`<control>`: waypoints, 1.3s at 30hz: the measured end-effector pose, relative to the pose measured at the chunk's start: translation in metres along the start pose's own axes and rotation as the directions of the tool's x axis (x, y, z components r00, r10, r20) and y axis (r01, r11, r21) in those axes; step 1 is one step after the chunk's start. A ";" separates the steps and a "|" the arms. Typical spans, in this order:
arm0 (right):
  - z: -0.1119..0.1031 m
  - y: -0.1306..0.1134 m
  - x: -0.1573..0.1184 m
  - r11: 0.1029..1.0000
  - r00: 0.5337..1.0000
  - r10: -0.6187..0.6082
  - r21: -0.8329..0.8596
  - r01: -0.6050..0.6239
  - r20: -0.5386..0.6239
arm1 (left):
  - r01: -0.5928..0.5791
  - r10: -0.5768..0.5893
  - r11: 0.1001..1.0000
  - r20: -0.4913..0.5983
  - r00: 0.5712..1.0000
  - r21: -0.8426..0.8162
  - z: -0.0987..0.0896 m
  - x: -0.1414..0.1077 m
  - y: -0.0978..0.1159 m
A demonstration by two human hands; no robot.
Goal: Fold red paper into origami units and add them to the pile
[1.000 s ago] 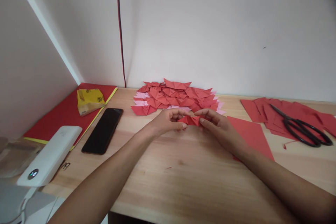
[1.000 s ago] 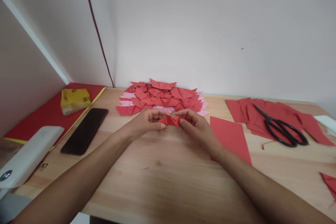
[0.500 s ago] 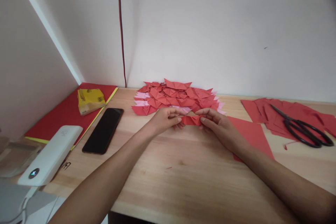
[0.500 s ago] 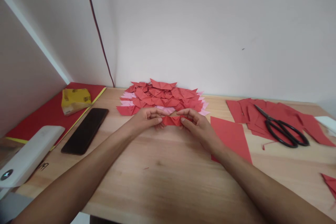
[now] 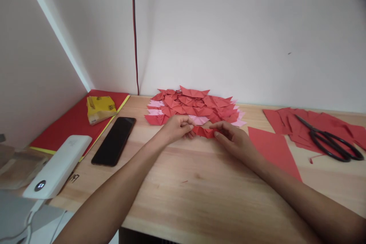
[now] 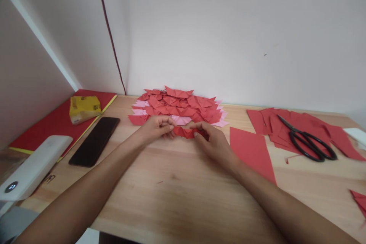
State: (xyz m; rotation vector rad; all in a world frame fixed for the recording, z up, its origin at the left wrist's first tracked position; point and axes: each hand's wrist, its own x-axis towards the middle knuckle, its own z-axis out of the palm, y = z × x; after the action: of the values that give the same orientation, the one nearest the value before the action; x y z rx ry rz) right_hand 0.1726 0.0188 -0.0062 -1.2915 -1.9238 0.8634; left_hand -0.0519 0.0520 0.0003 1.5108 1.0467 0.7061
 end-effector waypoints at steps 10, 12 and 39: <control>0.005 -0.002 0.001 0.936 0.980 -0.197 -0.303 0.180 -0.023 | -0.055 0.101 0.904 -0.086 0.991 0.424 -0.005 -0.009 0.010; 0.006 -0.001 0.002 0.924 0.977 -0.211 -0.331 0.193 -0.021 | -0.067 0.138 0.885 -0.123 0.983 0.461 -0.004 -0.008 0.010; -0.001 -0.001 -0.003 0.985 0.990 -0.138 -0.109 0.134 -0.021 | -0.227 0.287 0.877 -0.083 0.954 0.424 0.031 -0.008 0.005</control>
State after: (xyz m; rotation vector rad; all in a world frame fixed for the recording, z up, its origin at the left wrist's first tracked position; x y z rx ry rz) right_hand 0.1737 0.0160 -0.0055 -1.2106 -2.0330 0.6778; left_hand -0.0271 0.0311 -0.0010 2.0168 1.1646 0.8251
